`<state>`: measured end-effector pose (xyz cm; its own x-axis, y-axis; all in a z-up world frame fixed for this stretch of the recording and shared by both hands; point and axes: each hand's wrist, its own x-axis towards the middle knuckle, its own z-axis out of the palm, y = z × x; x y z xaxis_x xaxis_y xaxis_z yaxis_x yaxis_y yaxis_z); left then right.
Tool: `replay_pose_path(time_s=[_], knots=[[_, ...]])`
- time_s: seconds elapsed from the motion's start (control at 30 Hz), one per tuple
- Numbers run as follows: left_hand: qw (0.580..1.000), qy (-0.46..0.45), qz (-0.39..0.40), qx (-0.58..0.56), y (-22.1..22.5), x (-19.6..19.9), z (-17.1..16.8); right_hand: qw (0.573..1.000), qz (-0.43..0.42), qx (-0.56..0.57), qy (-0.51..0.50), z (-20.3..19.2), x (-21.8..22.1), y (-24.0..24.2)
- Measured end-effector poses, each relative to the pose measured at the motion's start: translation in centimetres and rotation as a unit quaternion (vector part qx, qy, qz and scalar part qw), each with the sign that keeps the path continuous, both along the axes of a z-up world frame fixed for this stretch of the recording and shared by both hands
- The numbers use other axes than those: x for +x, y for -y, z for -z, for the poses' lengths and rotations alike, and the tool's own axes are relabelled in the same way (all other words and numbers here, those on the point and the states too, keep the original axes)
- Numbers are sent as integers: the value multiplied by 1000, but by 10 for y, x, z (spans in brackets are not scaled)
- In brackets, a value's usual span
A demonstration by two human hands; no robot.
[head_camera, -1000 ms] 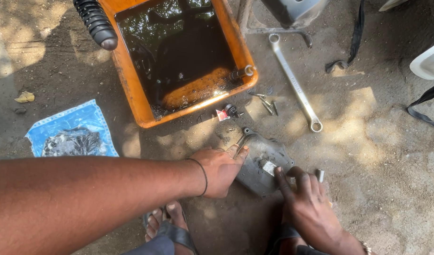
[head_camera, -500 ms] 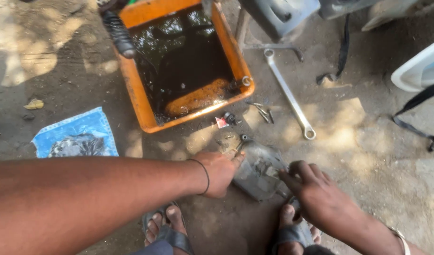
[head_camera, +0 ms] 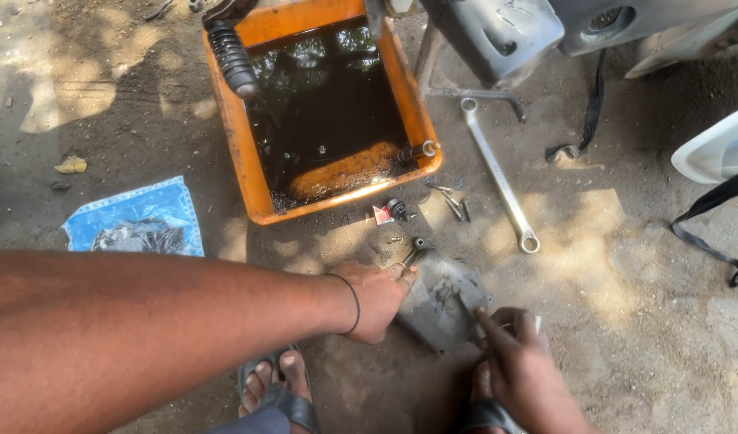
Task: Cleaning old gasket residue from a motorcycle engine cover using a hand scraper.
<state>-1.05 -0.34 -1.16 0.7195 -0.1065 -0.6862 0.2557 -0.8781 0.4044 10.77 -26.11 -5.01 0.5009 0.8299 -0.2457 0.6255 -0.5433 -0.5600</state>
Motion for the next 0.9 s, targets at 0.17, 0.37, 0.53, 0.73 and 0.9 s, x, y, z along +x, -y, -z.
replay_pose_path(time_s=[0.17,0.37,0.53,0.73,0.9], knots=[[1000,-17,9,7,2,4,-6,998,1,-58,12,9,-7,3],[1000,-27,14,6,2,4,-9,1000,-12,16,-1,9,-12,-6],[1000,-18,8,0,1,3,-6,949,-205,-144,192,-8,-12,-23],[1000,2,-6,-8,0,0,0,926,-249,-162,234,-11,-4,-16],[1000,3,1,-4,1,0,5,935,-238,-143,221,0,-2,-5]])
